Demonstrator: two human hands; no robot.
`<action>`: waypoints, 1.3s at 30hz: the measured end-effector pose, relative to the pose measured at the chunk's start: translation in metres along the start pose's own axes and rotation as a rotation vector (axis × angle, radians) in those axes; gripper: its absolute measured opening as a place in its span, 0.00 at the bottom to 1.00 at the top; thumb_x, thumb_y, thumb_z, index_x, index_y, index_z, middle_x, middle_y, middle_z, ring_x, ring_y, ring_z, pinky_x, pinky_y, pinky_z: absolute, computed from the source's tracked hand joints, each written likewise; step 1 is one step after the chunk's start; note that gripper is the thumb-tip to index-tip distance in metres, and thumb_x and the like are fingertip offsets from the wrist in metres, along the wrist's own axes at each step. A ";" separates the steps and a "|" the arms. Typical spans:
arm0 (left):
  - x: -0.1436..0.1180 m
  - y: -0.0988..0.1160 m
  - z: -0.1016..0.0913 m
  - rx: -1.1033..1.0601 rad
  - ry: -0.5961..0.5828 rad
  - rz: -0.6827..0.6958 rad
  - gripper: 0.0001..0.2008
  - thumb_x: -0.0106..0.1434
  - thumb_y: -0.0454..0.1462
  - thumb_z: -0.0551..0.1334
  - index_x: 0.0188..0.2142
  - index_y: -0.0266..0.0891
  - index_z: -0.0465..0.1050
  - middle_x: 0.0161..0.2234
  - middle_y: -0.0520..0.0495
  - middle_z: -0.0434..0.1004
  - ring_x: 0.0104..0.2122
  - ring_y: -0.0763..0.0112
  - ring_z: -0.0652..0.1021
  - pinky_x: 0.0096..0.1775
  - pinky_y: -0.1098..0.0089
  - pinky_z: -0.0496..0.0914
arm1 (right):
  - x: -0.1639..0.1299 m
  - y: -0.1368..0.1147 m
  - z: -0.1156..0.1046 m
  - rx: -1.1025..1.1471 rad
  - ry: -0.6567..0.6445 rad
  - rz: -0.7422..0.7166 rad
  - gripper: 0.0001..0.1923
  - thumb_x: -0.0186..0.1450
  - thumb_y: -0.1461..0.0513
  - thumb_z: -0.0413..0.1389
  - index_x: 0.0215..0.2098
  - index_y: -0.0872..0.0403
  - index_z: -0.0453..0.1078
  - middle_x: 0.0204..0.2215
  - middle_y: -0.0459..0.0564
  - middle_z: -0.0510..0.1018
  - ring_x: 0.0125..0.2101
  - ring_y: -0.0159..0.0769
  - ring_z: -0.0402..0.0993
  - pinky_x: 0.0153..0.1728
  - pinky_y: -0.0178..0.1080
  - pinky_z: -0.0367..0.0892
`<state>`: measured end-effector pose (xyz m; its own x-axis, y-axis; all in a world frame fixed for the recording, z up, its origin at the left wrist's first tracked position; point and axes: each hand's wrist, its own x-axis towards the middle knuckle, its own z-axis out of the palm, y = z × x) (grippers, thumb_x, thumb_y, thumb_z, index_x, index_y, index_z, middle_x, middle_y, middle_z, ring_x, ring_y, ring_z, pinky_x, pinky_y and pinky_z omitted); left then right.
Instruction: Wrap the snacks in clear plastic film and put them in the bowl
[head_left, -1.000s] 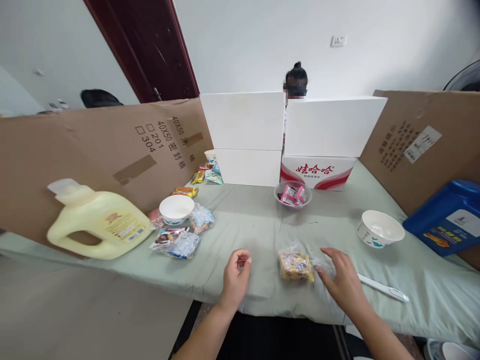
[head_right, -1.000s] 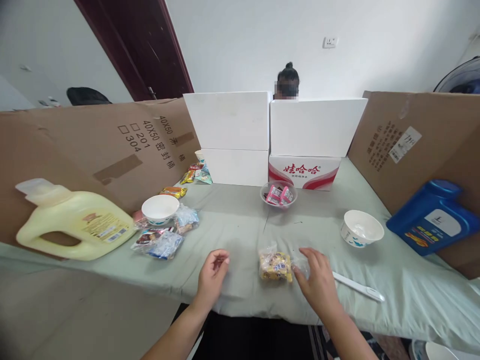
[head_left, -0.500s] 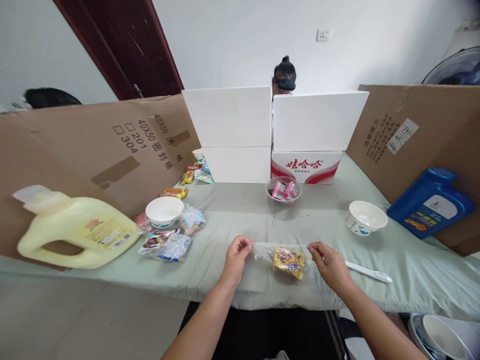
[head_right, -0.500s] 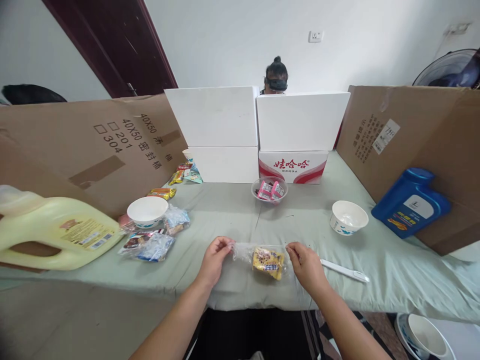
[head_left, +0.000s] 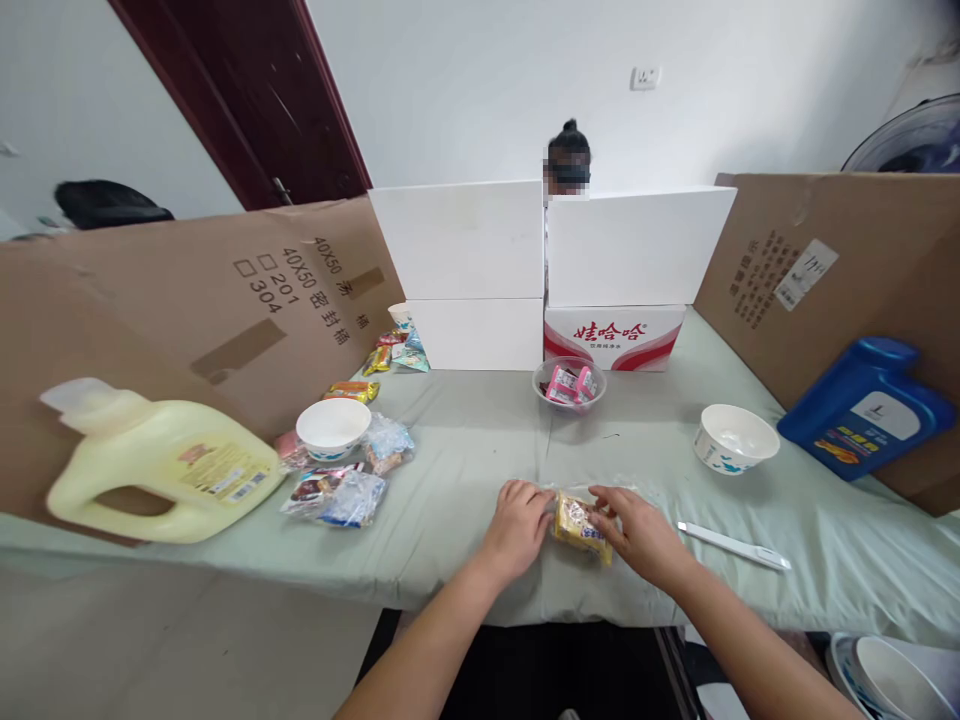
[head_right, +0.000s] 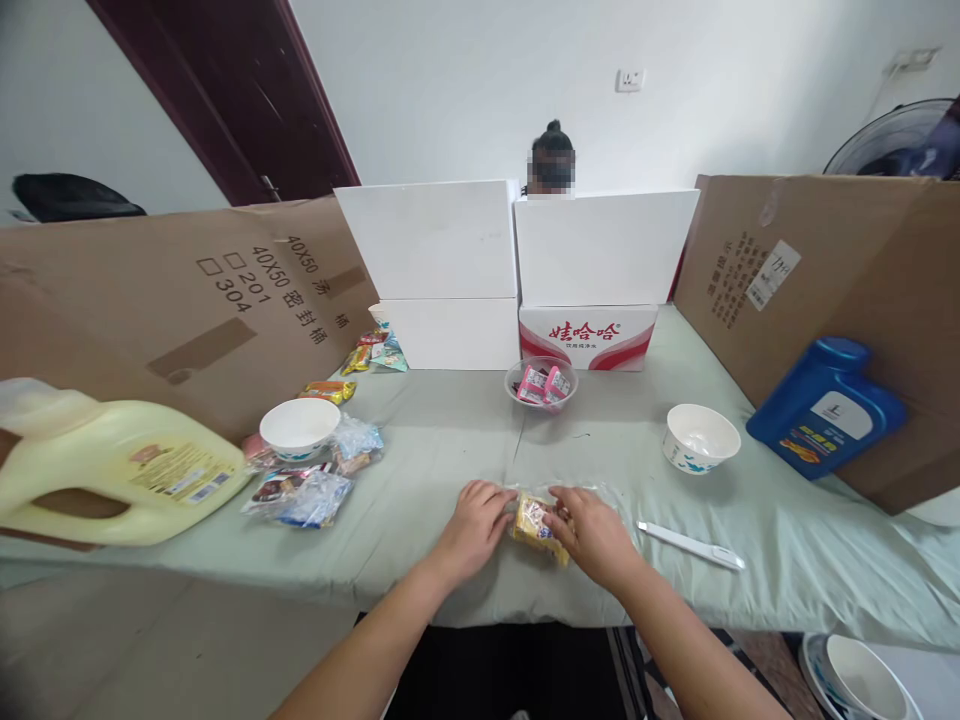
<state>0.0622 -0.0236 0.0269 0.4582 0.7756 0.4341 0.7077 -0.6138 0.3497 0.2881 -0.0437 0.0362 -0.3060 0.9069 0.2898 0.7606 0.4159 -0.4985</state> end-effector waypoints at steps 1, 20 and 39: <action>-0.004 -0.001 -0.002 -0.018 0.034 0.021 0.10 0.65 0.30 0.55 0.41 0.39 0.73 0.35 0.45 0.74 0.39 0.62 0.73 0.47 0.54 0.68 | -0.008 -0.001 -0.002 -0.004 -0.057 0.042 0.17 0.67 0.54 0.50 0.51 0.51 0.67 0.37 0.50 0.78 0.33 0.37 0.75 0.33 0.38 0.68; -0.009 0.038 -0.055 -0.384 -0.176 0.073 0.10 0.66 0.34 0.54 0.40 0.41 0.73 0.36 0.45 0.76 0.38 0.64 0.74 0.43 0.63 0.69 | -0.005 0.006 -0.030 0.073 -0.025 0.111 0.15 0.70 0.59 0.43 0.41 0.51 0.71 0.35 0.50 0.79 0.33 0.36 0.76 0.35 0.40 0.71; 0.016 -0.010 -0.026 -0.473 -0.482 -0.264 0.31 0.36 0.44 0.76 0.39 0.40 0.67 0.35 0.50 0.73 0.35 0.62 0.74 0.36 0.66 0.70 | -0.028 0.045 0.037 -0.265 0.035 -0.112 0.19 0.68 0.64 0.49 0.56 0.49 0.68 0.57 0.51 0.70 0.56 0.43 0.66 0.54 0.48 0.64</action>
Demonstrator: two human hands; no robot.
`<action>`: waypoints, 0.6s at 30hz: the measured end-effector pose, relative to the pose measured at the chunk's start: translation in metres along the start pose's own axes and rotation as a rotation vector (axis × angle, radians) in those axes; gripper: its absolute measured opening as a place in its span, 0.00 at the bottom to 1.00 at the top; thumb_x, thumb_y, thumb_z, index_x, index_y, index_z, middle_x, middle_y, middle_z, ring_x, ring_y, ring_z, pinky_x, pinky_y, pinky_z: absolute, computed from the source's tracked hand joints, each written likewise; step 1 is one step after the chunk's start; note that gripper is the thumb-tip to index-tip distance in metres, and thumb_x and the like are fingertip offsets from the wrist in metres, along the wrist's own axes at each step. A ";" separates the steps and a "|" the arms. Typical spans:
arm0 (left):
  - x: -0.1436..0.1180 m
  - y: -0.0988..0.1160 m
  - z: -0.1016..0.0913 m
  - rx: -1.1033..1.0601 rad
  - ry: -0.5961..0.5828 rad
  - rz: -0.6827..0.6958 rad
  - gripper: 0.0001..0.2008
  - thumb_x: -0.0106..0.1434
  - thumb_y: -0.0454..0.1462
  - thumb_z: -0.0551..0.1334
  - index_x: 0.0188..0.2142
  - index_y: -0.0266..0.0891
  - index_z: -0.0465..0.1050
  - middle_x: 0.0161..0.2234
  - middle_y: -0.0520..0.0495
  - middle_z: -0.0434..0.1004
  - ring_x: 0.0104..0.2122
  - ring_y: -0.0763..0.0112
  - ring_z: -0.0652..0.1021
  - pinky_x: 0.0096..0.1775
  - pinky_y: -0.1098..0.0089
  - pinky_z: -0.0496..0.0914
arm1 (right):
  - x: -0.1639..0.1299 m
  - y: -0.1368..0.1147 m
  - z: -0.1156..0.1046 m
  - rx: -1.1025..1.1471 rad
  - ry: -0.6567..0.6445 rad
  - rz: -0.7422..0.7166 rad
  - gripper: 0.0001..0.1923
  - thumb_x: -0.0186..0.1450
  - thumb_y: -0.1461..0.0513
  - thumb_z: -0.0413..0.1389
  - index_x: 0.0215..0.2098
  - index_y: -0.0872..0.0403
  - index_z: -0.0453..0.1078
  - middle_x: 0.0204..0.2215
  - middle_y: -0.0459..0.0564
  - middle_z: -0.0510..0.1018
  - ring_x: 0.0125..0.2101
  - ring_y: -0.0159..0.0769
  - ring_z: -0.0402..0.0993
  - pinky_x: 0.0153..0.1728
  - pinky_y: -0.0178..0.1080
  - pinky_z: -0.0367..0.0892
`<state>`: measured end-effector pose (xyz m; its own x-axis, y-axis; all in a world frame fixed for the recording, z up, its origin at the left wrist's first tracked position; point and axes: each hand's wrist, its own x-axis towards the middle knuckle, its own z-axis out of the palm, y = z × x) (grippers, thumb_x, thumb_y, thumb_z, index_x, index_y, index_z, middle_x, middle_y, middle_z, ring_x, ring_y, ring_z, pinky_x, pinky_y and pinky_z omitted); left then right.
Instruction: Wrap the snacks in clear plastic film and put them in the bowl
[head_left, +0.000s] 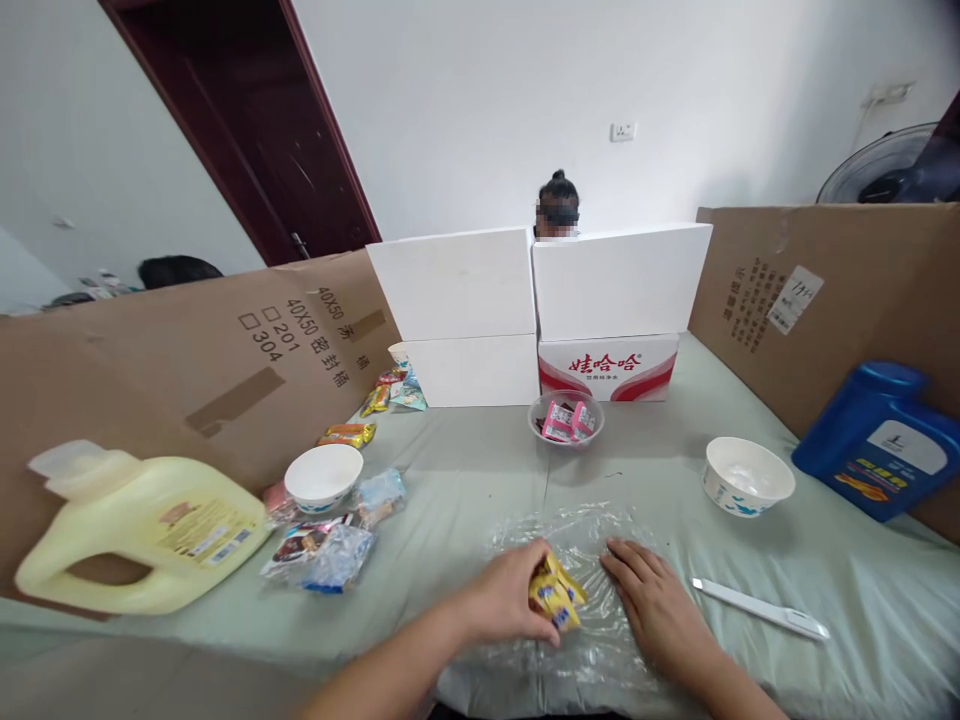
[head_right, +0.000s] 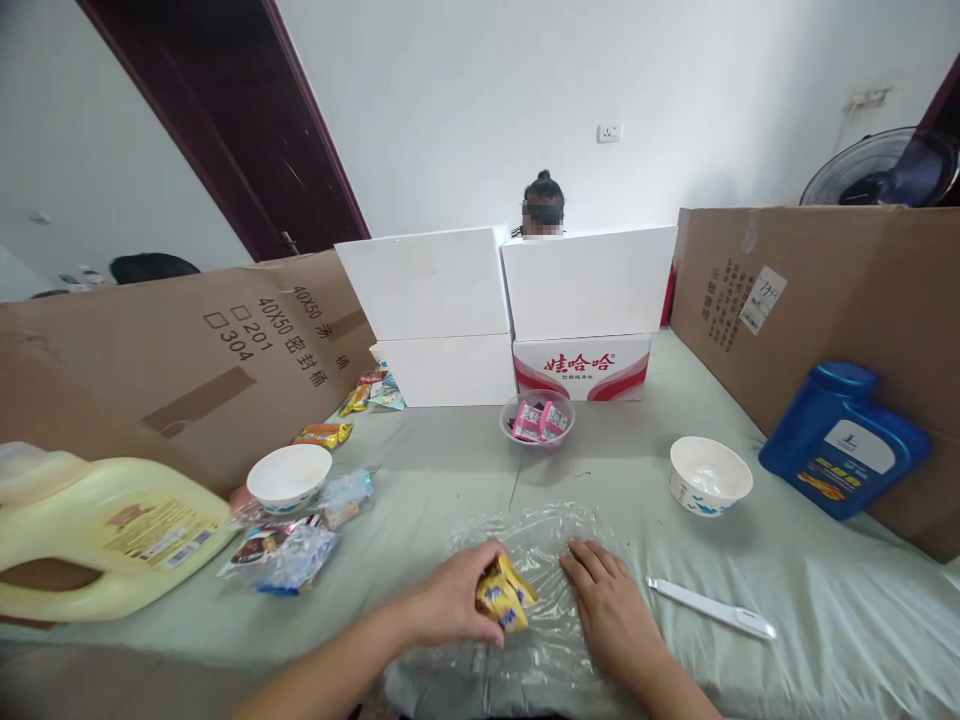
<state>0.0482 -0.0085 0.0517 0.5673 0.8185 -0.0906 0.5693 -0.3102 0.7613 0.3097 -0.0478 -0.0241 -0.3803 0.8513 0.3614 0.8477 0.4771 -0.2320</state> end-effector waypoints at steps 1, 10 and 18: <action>0.011 -0.002 -0.013 -0.104 0.059 -0.021 0.31 0.38 0.44 0.76 0.39 0.40 0.66 0.34 0.51 0.73 0.33 0.64 0.75 0.34 0.68 0.70 | 0.000 0.000 0.001 -0.001 -0.002 0.003 0.19 0.68 0.63 0.49 0.56 0.49 0.68 0.57 0.51 0.70 0.56 0.43 0.66 0.54 0.48 0.64; 0.186 0.032 -0.147 0.070 0.741 -0.050 0.26 0.54 0.40 0.69 0.49 0.39 0.61 0.47 0.42 0.73 0.45 0.62 0.75 0.44 0.67 0.67 | 0.004 -0.003 -0.005 -0.013 0.025 -0.014 0.18 0.67 0.64 0.49 0.55 0.48 0.68 0.55 0.50 0.72 0.54 0.42 0.68 0.53 0.46 0.64; 0.240 0.034 -0.116 0.251 0.481 -0.120 0.18 0.52 0.43 0.69 0.40 0.37 0.70 0.42 0.39 0.78 0.44 0.55 0.76 0.43 0.66 0.67 | 0.005 -0.002 -0.009 -0.003 0.057 -0.052 0.20 0.67 0.63 0.51 0.56 0.46 0.66 0.55 0.47 0.73 0.53 0.39 0.69 0.52 0.43 0.65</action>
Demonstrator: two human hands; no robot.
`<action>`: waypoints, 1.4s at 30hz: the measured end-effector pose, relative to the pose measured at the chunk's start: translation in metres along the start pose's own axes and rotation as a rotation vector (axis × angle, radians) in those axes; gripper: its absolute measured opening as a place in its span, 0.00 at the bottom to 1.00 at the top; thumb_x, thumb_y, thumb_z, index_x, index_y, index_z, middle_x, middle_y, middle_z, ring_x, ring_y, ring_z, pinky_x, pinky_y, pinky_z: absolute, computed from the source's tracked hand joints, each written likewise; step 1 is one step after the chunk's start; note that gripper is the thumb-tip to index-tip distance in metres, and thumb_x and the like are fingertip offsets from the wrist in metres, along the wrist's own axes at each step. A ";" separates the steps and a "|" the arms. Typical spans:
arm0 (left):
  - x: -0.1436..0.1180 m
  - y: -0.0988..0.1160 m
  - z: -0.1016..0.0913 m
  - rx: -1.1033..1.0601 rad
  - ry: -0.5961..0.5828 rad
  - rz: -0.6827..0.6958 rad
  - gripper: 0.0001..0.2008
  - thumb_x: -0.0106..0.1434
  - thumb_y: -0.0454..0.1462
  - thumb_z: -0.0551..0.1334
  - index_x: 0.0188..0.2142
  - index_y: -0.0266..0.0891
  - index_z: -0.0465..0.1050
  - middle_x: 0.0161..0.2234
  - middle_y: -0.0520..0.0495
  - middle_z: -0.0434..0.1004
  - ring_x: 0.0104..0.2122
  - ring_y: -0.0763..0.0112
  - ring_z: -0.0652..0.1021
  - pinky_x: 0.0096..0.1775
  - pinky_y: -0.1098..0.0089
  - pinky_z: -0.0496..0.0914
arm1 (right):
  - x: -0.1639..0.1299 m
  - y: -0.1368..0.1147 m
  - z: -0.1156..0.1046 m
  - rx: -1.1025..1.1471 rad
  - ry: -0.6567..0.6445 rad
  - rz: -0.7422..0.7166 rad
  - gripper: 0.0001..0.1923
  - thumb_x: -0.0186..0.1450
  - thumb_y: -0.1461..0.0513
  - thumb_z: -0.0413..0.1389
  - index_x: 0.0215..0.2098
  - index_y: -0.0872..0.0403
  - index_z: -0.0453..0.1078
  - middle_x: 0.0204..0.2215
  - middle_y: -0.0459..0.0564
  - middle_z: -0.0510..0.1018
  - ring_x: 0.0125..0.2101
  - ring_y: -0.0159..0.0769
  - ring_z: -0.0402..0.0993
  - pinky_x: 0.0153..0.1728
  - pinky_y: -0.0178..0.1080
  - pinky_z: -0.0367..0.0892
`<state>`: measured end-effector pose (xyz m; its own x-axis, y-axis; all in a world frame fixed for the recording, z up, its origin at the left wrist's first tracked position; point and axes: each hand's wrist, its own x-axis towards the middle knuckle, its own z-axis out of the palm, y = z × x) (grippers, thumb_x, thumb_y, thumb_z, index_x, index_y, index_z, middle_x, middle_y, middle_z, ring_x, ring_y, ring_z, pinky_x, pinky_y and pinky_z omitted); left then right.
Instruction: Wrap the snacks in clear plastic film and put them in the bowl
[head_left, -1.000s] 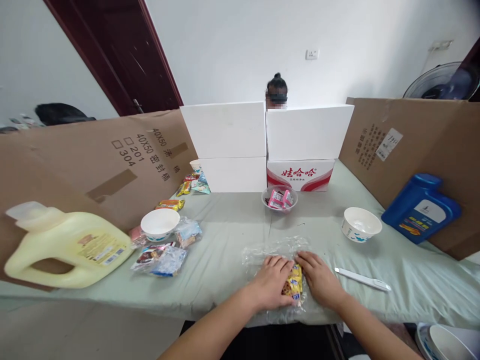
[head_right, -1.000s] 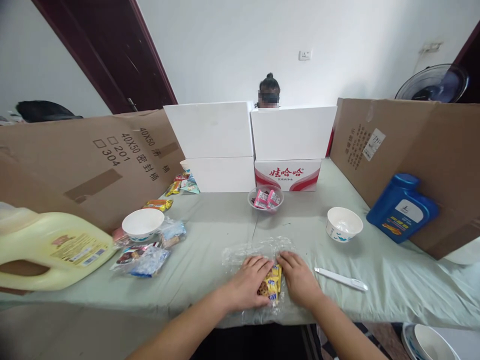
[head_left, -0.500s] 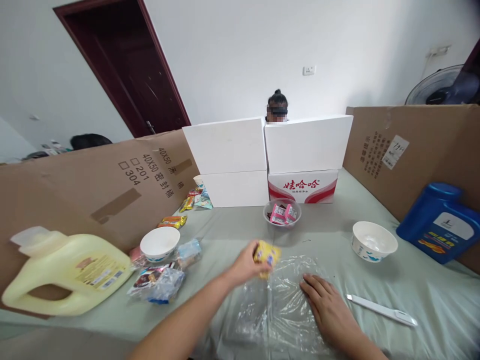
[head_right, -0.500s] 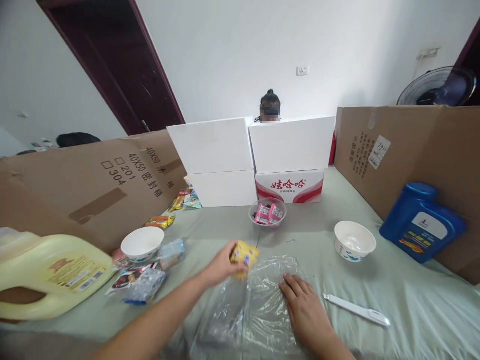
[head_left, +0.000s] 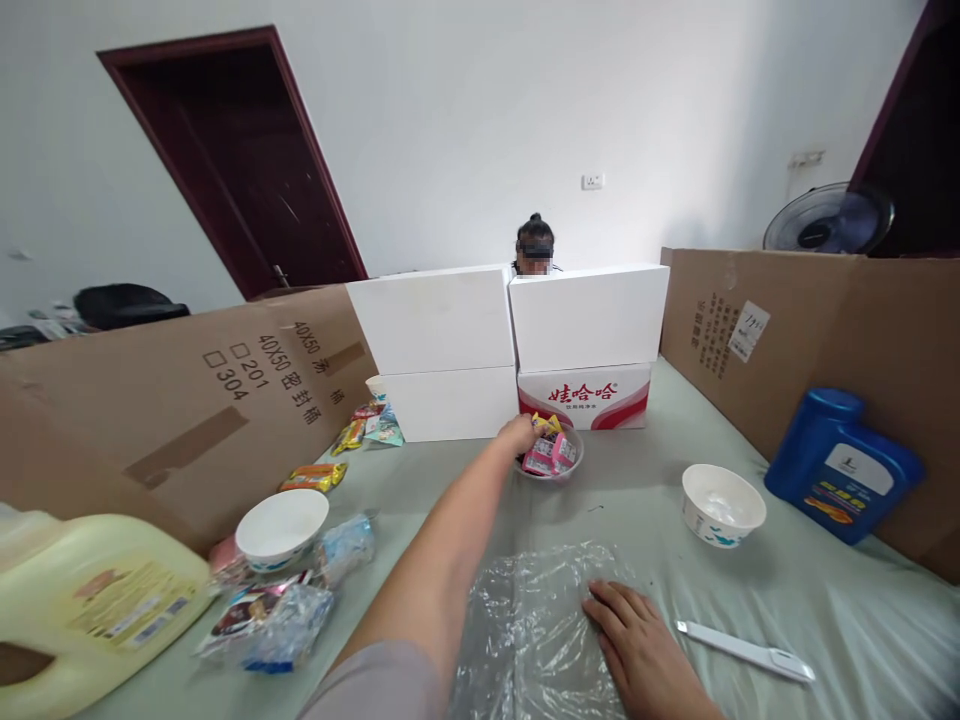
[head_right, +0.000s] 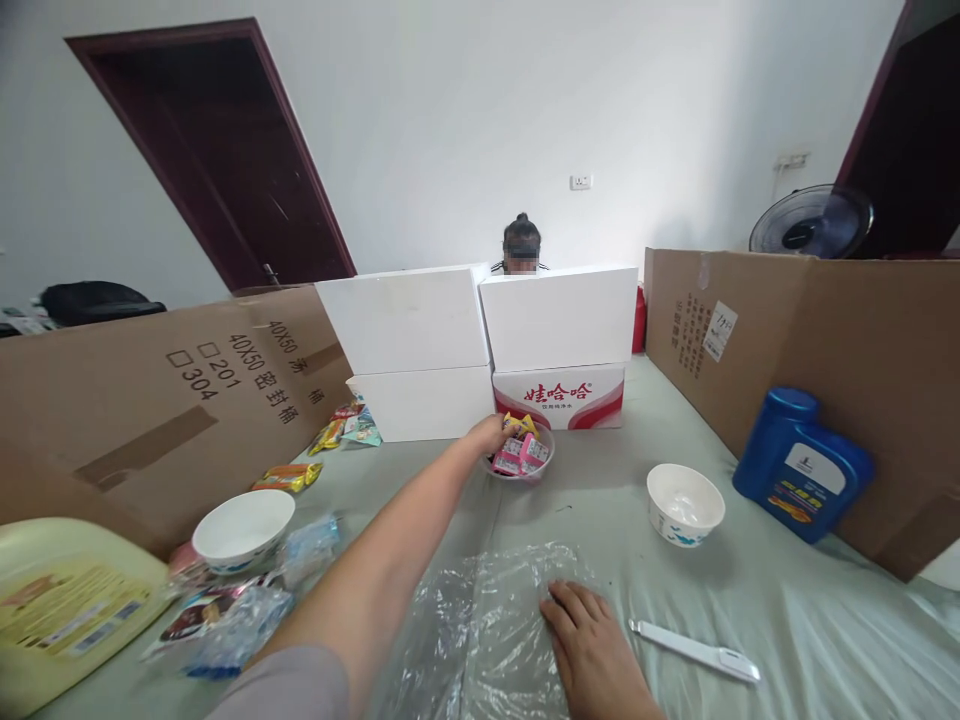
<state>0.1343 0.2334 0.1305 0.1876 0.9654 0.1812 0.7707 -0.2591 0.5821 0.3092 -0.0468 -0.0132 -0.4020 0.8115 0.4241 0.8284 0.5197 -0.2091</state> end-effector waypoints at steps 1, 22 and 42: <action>-0.002 0.000 -0.002 0.015 0.006 0.000 0.16 0.55 0.43 0.66 0.40 0.37 0.70 0.43 0.37 0.77 0.46 0.54 0.76 0.44 0.65 0.67 | 0.000 0.000 0.000 -0.002 0.002 -0.002 0.20 0.67 0.64 0.51 0.56 0.46 0.66 0.55 0.47 0.73 0.53 0.39 0.69 0.52 0.43 0.65; -0.282 -0.093 -0.032 0.115 0.129 -0.045 0.12 0.58 0.31 0.58 0.42 0.40 0.71 0.33 0.48 0.74 0.34 0.64 0.76 0.40 0.62 0.71 | 0.036 -0.040 -0.038 -0.227 -0.376 0.172 0.16 0.63 0.69 0.48 0.46 0.54 0.72 0.42 0.56 0.76 0.43 0.45 0.70 0.42 0.44 0.62; -0.320 -0.021 -0.014 0.061 -0.221 0.422 0.08 0.64 0.34 0.57 0.41 0.41 0.72 0.41 0.46 0.76 0.40 0.65 0.77 0.43 0.67 0.72 | 0.037 -0.050 0.019 0.019 -0.412 0.100 0.40 0.64 0.43 0.49 0.68 0.48 0.47 0.68 0.54 0.45 0.66 0.61 0.32 0.61 0.65 0.36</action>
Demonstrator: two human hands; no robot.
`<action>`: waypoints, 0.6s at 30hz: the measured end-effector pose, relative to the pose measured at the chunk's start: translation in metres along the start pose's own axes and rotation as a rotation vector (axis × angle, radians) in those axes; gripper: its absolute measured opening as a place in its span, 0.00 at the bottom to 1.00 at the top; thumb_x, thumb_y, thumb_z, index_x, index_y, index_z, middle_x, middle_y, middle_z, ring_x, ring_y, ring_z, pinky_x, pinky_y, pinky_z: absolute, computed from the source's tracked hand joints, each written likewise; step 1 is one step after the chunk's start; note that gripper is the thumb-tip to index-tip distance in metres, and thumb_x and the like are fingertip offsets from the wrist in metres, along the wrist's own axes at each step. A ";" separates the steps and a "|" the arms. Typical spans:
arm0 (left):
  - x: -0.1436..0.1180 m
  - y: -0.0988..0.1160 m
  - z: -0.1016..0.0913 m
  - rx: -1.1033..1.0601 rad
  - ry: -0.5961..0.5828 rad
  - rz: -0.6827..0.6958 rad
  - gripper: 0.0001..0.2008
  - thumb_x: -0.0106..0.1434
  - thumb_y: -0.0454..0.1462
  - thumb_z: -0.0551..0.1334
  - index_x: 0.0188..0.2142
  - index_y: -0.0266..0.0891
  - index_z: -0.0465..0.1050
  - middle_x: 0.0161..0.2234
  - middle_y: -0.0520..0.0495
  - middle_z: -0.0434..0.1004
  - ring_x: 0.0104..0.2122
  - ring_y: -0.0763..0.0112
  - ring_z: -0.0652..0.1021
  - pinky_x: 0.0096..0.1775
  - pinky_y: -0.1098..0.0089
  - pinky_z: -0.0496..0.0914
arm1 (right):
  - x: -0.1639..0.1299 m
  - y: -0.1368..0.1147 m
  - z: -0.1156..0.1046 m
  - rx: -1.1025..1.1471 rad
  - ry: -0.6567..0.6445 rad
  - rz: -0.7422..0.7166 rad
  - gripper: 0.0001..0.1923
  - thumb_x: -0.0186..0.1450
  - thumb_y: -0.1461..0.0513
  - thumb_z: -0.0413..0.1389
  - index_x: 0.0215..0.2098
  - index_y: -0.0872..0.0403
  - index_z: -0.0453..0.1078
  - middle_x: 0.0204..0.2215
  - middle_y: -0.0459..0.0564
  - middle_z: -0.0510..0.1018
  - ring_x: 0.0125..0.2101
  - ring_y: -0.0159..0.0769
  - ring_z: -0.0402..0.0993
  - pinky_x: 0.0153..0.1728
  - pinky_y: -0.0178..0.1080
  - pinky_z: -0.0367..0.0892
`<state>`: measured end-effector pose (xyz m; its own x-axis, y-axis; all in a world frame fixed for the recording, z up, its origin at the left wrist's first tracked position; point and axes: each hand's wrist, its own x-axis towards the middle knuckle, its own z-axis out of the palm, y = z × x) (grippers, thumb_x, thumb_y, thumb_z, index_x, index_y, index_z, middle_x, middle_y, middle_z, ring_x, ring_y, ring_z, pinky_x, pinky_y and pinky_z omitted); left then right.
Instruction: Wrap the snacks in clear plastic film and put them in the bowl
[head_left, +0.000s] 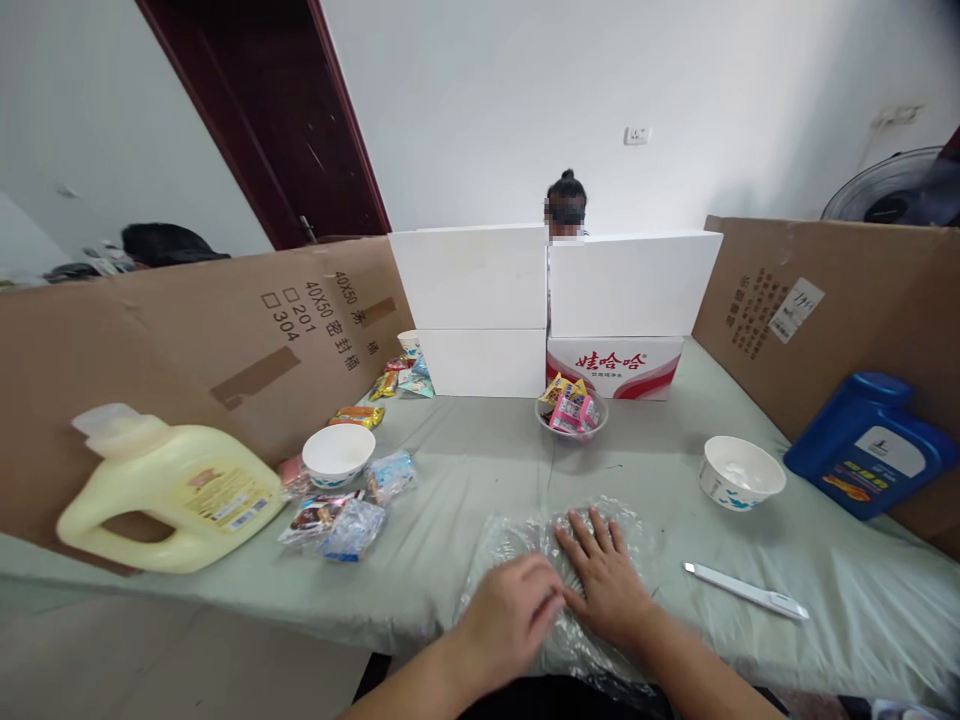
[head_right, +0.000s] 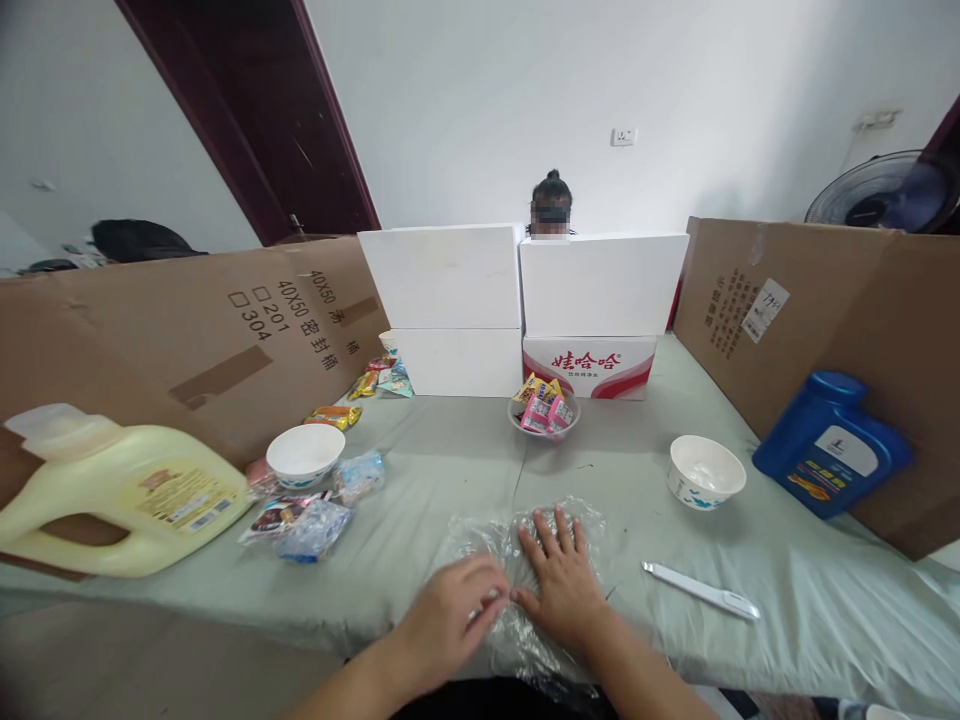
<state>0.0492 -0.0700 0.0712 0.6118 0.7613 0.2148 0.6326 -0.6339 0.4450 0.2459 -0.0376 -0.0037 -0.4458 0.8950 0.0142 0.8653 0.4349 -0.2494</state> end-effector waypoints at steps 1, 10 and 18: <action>0.002 0.002 0.006 -0.070 -0.016 0.109 0.07 0.65 0.34 0.56 0.38 0.41 0.72 0.37 0.48 0.76 0.38 0.68 0.77 0.42 0.69 0.72 | 0.002 -0.001 0.002 -0.002 -0.007 -0.025 0.40 0.64 0.43 0.49 0.68 0.47 0.45 0.68 0.54 0.44 0.66 0.61 0.31 0.61 0.66 0.35; 0.011 -0.061 0.045 0.256 -0.091 -0.263 0.33 0.63 0.50 0.58 0.64 0.38 0.56 0.66 0.38 0.53 0.65 0.46 0.54 0.60 0.47 0.56 | -0.024 0.048 -0.007 -0.080 0.027 0.082 0.44 0.61 0.38 0.48 0.68 0.48 0.48 0.68 0.54 0.47 0.67 0.58 0.36 0.61 0.64 0.38; 0.050 -0.061 0.034 0.276 -0.074 -0.178 0.26 0.68 0.46 0.53 0.63 0.40 0.59 0.65 0.43 0.56 0.65 0.54 0.56 0.63 0.51 0.52 | 0.003 0.027 -0.017 -0.059 0.015 0.048 0.39 0.65 0.39 0.41 0.67 0.50 0.50 0.68 0.52 0.47 0.67 0.50 0.36 0.64 0.57 0.37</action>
<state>0.0573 0.0024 0.0248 0.5063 0.8580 0.0862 0.8315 -0.5122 0.2151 0.2720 -0.0211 0.0058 -0.4001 0.9163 0.0184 0.8979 0.3959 -0.1926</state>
